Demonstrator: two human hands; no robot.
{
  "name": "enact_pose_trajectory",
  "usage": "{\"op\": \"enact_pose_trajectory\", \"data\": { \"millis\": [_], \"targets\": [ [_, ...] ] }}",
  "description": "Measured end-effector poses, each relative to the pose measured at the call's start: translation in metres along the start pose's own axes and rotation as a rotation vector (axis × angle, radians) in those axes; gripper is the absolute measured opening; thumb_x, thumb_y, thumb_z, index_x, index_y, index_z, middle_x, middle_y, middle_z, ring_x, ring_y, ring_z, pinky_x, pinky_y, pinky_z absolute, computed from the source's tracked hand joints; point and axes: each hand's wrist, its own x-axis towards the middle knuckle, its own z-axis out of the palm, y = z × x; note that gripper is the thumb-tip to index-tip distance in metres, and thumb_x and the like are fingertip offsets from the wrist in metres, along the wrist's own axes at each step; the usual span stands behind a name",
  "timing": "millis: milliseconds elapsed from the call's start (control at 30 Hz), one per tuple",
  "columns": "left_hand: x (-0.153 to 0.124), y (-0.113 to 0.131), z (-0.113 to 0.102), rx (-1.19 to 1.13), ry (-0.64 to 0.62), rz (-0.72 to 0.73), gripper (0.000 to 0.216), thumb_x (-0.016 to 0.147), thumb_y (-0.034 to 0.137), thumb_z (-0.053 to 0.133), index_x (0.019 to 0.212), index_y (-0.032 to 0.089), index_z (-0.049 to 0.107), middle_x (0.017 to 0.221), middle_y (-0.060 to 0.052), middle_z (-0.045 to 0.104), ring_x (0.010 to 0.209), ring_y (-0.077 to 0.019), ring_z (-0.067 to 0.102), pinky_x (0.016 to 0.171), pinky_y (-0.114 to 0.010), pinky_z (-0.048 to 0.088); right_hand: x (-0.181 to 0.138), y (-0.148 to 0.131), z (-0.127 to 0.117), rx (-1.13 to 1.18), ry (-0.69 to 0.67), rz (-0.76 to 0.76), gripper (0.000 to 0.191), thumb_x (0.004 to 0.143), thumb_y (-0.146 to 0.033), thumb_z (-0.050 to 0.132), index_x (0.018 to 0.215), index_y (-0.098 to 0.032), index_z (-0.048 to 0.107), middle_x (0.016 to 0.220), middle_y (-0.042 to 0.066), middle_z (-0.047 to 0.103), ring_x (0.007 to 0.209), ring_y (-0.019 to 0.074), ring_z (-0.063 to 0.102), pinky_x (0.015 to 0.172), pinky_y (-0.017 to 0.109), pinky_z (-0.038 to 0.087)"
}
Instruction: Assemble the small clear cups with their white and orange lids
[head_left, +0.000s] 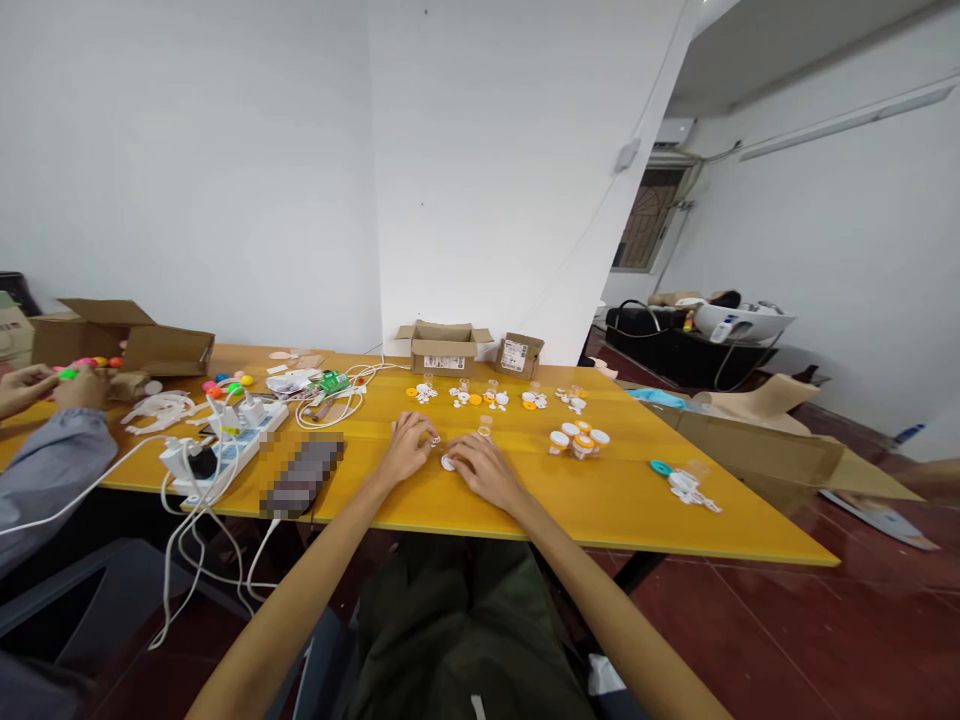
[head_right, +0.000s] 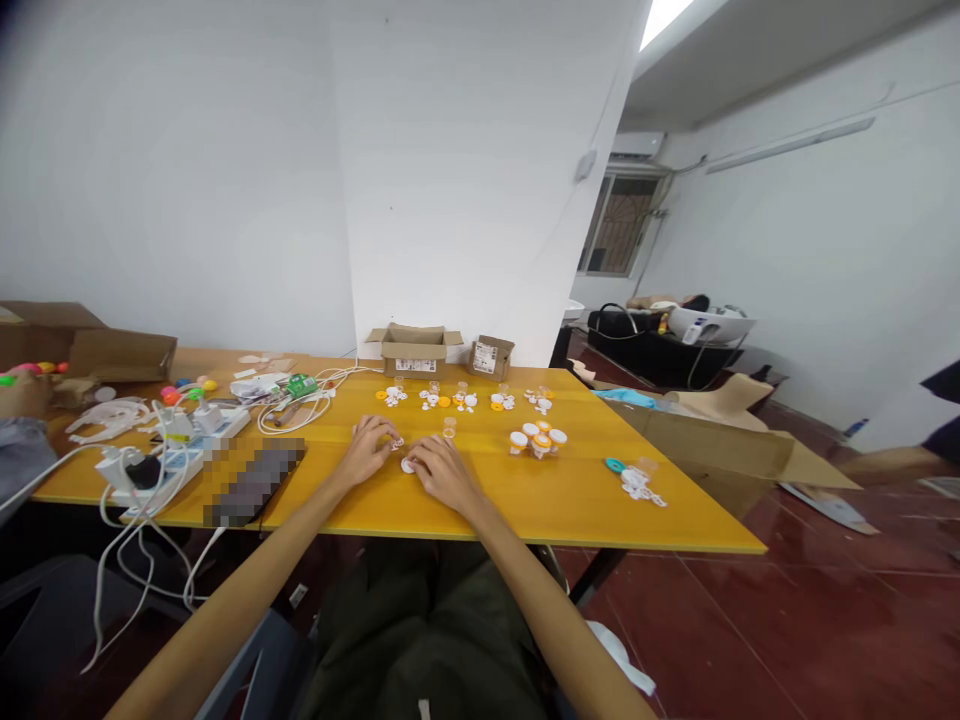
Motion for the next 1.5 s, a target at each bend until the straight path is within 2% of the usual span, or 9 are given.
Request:
{"op": "enact_pose_trajectory", "data": {
  "millis": [233, 433, 700, 1033, 1267, 1500],
  "targets": [
    [0.004, -0.006, 0.001, -0.004, 0.046, -0.126, 0.022, 0.081, 0.008, 0.056, 0.084, 0.025, 0.069, 0.093, -0.004, 0.065, 0.102, -0.0253, 0.054, 0.093, -0.040, 0.043, 0.000, 0.003, 0.003, -0.004, 0.019, 0.028, 0.018, 0.098, -0.020, 0.052, 0.093, -0.025, 0.069, 0.101, 0.006, 0.071, 0.095, 0.0221, 0.061, 0.088, 0.038, 0.044],
    [0.005, -0.014, 0.004, -0.015, 0.054, -0.155, 0.021, 0.077, 0.009, 0.060, 0.084, 0.025, 0.070, 0.093, -0.003, 0.064, 0.101, -0.0248, 0.055, 0.095, -0.040, 0.044, 0.000, 0.003, 0.004, -0.039, 0.048, 0.057, 0.020, 0.099, -0.021, 0.049, 0.093, -0.024, 0.068, 0.099, 0.007, 0.071, 0.093, 0.0221, 0.061, 0.086, 0.037, 0.043],
    [0.007, -0.029, 0.009, -0.065, -0.039, -0.142, 0.010, 0.080, 0.019, 0.065, 0.082, 0.025, 0.072, 0.092, -0.004, 0.067, 0.102, -0.0266, 0.056, 0.092, -0.043, 0.046, 0.001, 0.003, 0.003, -0.064, 0.042, 0.050, 0.021, 0.099, -0.019, 0.048, 0.094, -0.024, 0.068, 0.100, 0.007, 0.071, 0.094, 0.0224, 0.061, 0.086, 0.037, 0.042],
    [0.009, -0.032, 0.010, -0.135, 0.030, -0.174, 0.016, 0.080, 0.011, 0.060, 0.078, 0.022, 0.071, 0.086, -0.004, 0.067, 0.095, -0.0225, 0.062, 0.096, -0.042, 0.048, 0.001, 0.004, 0.003, -0.067, 0.077, 0.074, 0.022, 0.099, -0.019, 0.047, 0.088, -0.023, 0.066, 0.095, 0.006, 0.070, 0.091, 0.0218, 0.059, 0.086, 0.035, 0.041],
    [0.011, -0.035, 0.011, -0.278, 0.055, -0.226, 0.011, 0.080, 0.014, 0.060, 0.080, 0.021, 0.069, 0.087, -0.003, 0.068, 0.080, -0.0177, 0.065, 0.083, -0.034, 0.054, 0.001, 0.007, 0.006, -0.099, 0.093, 0.115, 0.023, 0.099, -0.020, 0.047, 0.089, -0.024, 0.067, 0.097, 0.006, 0.070, 0.092, 0.0217, 0.059, 0.084, 0.035, 0.040],
    [0.014, -0.037, 0.010, -0.318, 0.122, -0.274, 0.012, 0.080, 0.015, 0.057, 0.078, 0.021, 0.068, 0.084, -0.002, 0.069, 0.078, -0.0176, 0.065, 0.080, -0.033, 0.055, 0.006, 0.003, 0.006, -0.115, 0.097, 0.116, 0.024, 0.099, -0.019, 0.048, 0.091, -0.024, 0.070, 0.101, 0.007, 0.069, 0.095, 0.0230, 0.058, 0.085, 0.037, 0.040]
  ]
}}
